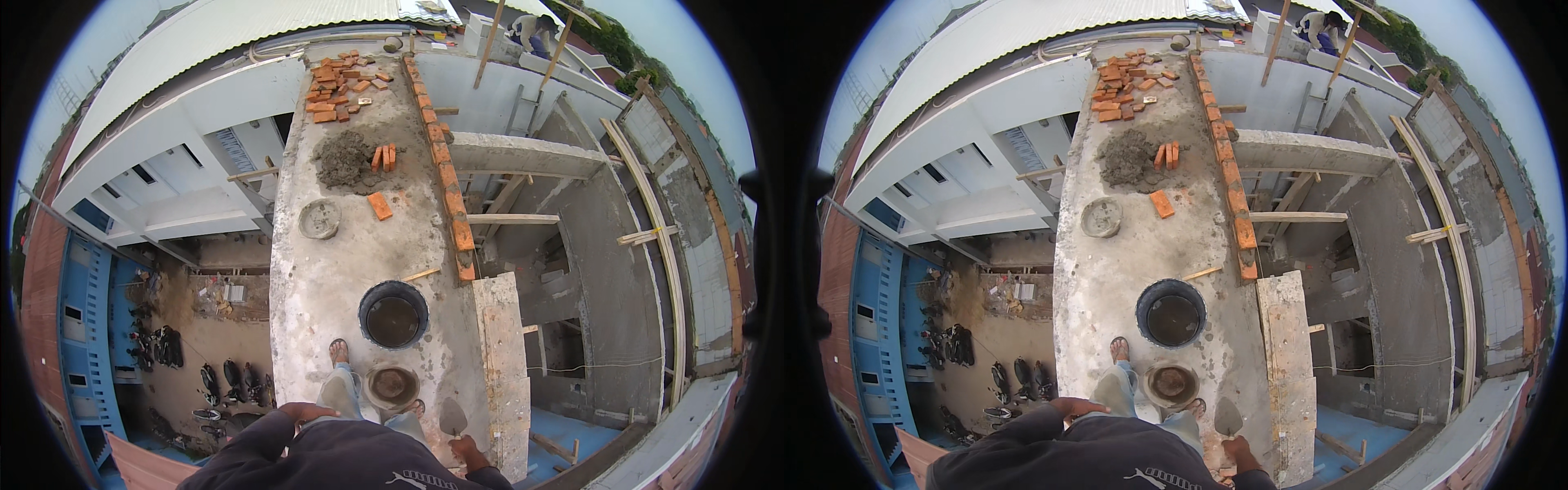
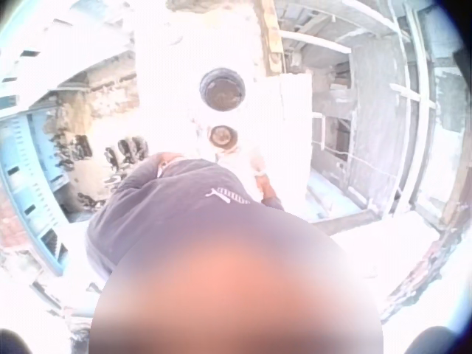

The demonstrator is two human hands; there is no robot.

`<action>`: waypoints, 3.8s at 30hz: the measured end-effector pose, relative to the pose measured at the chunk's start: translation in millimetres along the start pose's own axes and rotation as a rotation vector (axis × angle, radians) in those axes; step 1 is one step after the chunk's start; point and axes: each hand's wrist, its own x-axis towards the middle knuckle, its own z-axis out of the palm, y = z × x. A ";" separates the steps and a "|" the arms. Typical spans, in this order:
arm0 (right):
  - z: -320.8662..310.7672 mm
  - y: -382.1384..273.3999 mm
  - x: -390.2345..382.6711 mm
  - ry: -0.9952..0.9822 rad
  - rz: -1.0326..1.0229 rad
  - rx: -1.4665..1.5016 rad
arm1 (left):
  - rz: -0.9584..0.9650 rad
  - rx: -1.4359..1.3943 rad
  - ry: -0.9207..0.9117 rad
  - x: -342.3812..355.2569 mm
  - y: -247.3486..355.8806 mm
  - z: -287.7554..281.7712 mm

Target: The person is laying bricks on a rooftop construction site. They use a trowel to apply mortar to the bricks and the wall, then place the bricks in sequence along a string line. The person also scoops mortar from a bucket and spreads it along the wall.

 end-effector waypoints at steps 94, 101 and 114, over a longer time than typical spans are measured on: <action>-112.6 -1556.0 210.6 0.135 0.028 0.506 | 0.798 -0.164 0.862 -432.4 830.2 -1442.7; -171.9 -1741.4 290.3 0.065 0.052 0.401 | 0.421 0.361 0.671 -379.2 867.5 -1488.9; -124.2 -2104.6 566.3 -0.150 -0.333 -0.790 | 0.362 0.702 0.916 -252.8 1182.0 -1696.3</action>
